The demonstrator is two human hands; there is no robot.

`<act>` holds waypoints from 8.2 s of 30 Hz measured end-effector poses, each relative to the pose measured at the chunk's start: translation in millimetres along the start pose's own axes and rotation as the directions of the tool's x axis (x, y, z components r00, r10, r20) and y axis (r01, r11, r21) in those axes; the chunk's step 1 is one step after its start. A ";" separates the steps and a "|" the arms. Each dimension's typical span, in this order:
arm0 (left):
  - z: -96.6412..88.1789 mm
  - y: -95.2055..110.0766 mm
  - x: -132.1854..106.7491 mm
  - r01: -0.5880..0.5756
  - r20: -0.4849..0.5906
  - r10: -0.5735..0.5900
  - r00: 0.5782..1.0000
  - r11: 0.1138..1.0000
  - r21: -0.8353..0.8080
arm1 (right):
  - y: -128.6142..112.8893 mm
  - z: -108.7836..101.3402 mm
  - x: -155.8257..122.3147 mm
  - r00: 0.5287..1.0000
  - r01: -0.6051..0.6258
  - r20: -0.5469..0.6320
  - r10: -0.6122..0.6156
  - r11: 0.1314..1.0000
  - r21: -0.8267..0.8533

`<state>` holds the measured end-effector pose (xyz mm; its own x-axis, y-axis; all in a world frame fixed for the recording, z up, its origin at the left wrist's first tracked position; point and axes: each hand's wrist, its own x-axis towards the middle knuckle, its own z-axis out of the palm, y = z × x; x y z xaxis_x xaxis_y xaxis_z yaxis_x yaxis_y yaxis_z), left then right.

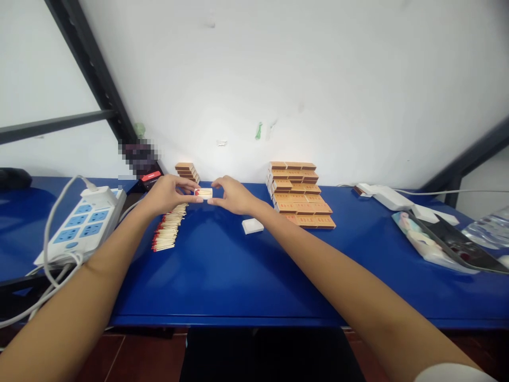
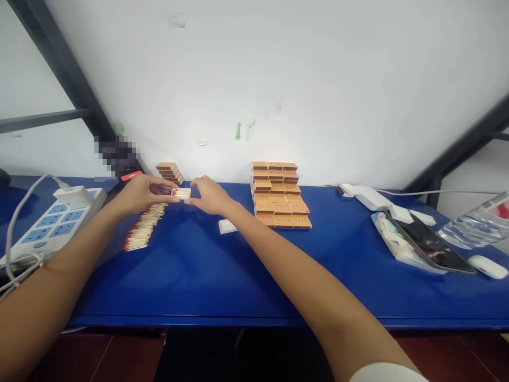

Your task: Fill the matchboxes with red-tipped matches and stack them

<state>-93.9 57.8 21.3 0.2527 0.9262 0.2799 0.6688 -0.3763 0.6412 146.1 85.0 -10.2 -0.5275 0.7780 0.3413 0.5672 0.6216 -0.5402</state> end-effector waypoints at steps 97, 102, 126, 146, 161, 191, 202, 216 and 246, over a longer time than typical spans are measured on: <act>69.9 70.1 -26.7 -0.279 0.031 0.279 0.960 0.960 0.001 | 26.3 -82.5 -146.2 0.973 -0.149 -0.091 0.213 0.877 0.456; 71.8 84.9 -32.8 -0.173 0.073 0.181 0.981 0.980 -0.101 | 17.0 -83.0 -147.2 0.983 -0.155 -0.009 0.182 0.859 0.489; 91.1 79.1 -32.9 -0.226 -0.129 0.236 0.963 0.970 0.088 | 89.5 -129.8 -134.6 0.807 -0.238 -0.503 0.309 0.950 0.201; 155.7 136.4 85.5 -0.156 0.129 0.104 0.986 0.846 0.511 | 122.8 -127.6 -133.8 0.856 -0.400 -0.473 0.208 0.846 -0.353; 76.6 109.2 49.6 -0.145 0.097 0.110 0.989 0.818 0.557 | 106.7 -123.2 -133.1 0.834 -0.324 -0.538 0.121 0.897 -0.300; 1.9 27.4 17.2 -0.156 0.067 0.142 0.988 0.857 0.492 | 15.5 -61.5 -143.2 0.980 0.183 0.117 -0.158 0.950 -0.251; 51.1 66.0 -14.7 -0.297 0.171 0.277 0.945 0.949 0.105 | 2.8 -58.5 -107.0 0.985 0.134 -0.105 -0.140 0.989 -0.065; -42.7 -6.8 -6.8 0.190 -0.433 0.094 0.896 0.800 0.569 | -56.3 29.5 71.5 0.983 -0.105 0.145 0.113 0.993 -0.059; -33.0 -1.0 -4.4 0.220 -0.323 -0.001 0.946 0.734 0.643 | -71.0 54.7 62.6 0.948 0.225 0.299 -0.108 0.892 -0.392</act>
<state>-118.8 53.3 43.0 0.0125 0.8689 0.4948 0.9958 -0.0559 0.0731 38.2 84.6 7.4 -0.7505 0.6431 0.1524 0.6349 0.7656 -0.1039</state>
